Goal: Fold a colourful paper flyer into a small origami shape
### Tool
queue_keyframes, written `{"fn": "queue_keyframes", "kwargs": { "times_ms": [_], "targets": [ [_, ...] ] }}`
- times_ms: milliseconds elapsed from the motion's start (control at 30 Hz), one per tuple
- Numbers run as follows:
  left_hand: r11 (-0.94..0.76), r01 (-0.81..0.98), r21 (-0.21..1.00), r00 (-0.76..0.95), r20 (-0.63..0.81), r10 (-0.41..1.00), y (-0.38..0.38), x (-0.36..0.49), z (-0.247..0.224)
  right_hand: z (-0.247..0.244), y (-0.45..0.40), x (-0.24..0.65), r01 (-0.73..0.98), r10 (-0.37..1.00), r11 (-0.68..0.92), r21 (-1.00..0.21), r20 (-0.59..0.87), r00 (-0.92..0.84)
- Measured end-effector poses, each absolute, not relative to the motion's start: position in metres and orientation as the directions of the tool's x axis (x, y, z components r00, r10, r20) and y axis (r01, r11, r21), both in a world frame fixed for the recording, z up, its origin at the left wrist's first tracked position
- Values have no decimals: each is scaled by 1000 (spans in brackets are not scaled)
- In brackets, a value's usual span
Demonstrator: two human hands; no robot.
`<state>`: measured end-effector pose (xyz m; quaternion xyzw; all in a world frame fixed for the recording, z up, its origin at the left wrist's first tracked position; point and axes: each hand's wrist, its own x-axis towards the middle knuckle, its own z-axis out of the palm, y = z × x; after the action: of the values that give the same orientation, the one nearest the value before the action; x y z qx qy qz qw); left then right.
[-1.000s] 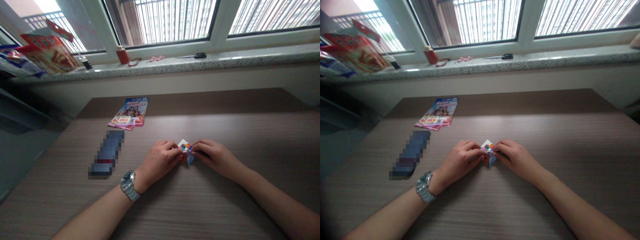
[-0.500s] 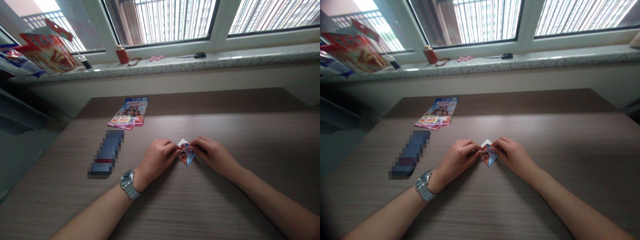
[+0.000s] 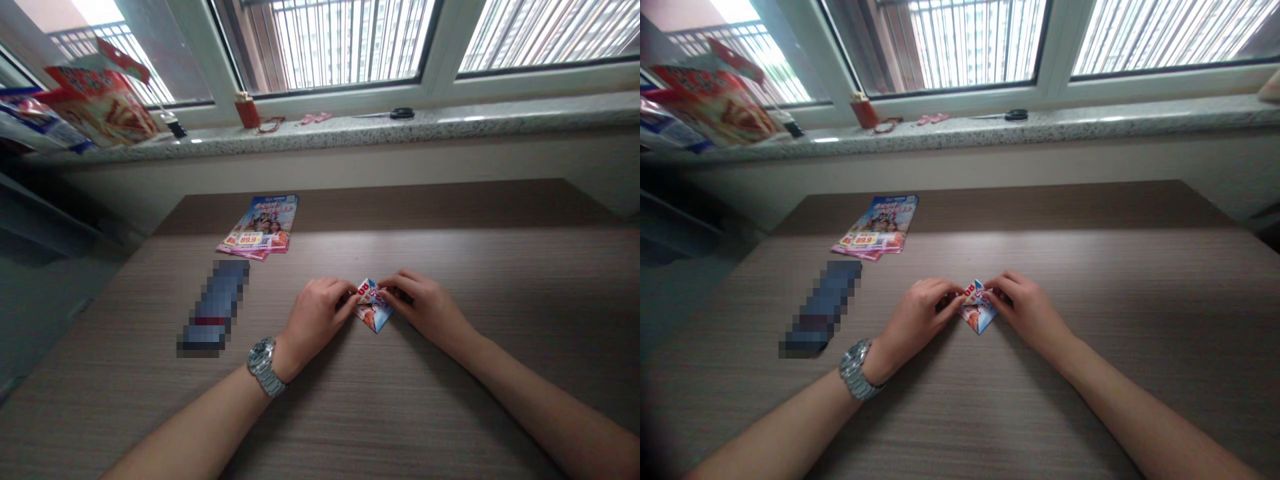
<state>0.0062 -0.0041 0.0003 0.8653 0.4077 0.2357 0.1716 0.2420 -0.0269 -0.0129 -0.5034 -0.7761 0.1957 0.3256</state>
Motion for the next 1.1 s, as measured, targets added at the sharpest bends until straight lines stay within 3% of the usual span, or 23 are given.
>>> {"fn": "queue_keyframes", "kwargs": {
  "times_ms": [300, 600, 1100],
  "targets": [
    [-600, 624, 501, 535, 285, 795, -5, 7, -1, -11, -26, 240, 661, 904, 424, -619, 325, -277],
    [-735, 566, 373, 666, 319, 674, -5, 7, 1, -13, -26, 240, 656, 908, 418, -629, 315, -276],
    [-786, 505, 356, 729, 311, 610, -6, 9, 3, -19, -27, 237, 686, 921, 387, -616, 293, -256]
  ]
}}
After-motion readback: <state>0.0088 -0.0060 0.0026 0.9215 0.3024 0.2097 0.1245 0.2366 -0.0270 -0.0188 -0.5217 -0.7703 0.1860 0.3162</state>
